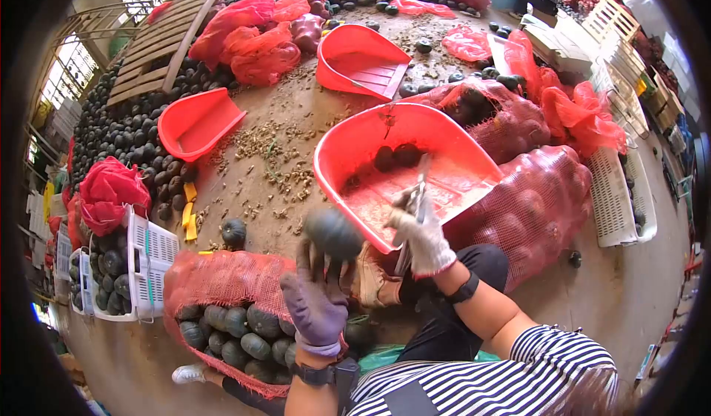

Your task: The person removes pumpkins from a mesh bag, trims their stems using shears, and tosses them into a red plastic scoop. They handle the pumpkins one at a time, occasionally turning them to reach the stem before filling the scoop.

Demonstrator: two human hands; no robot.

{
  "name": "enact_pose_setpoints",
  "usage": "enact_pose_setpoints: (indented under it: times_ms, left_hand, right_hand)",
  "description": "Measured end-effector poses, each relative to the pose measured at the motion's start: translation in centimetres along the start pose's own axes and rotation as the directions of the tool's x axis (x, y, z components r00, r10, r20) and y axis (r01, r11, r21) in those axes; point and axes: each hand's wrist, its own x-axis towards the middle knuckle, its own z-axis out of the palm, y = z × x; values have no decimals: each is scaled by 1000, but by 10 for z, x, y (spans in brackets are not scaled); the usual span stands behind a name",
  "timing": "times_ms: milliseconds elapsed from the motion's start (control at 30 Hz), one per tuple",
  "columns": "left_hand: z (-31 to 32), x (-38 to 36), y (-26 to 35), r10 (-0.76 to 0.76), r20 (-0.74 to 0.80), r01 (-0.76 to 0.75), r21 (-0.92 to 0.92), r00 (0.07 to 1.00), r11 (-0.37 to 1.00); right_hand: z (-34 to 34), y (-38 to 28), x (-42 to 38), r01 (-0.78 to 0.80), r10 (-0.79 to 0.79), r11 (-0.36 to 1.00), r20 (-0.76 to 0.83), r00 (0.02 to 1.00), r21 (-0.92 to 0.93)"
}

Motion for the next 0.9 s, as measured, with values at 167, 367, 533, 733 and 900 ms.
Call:
enact_pose_setpoints:
  times_ms: [167, 367, 533, 733, 900]
  left_hand:
    - [-53, -5, 29, 237, -257, -185, 211, 937, 960]
    - [-238, -168, 85, 324, -862, -121, 301, 389, 946]
    - [-306, -215, 40, 203, -821, 267, 392, 534, 881]
    - [-316, -173, -4, 54, -510, 501, 857, 858, 120]
    - [-268, -184, -16, 249, -608, 622, 782, 754, 25]
  right_hand:
    - [-33, 27, 22, -309, 297, 951, -249, 922, -12]
    - [-21, 41, 24, -86, 427, 407, 106, 898, -909]
    - [-19, 62, 23, -6, 294, 247, 69, 953, -969]
    - [-9, 46, 12, -24, 311, 260, 60, 949, -965]
    - [-11, 59, 13, 7, 251, 166, 49, 967, -986]
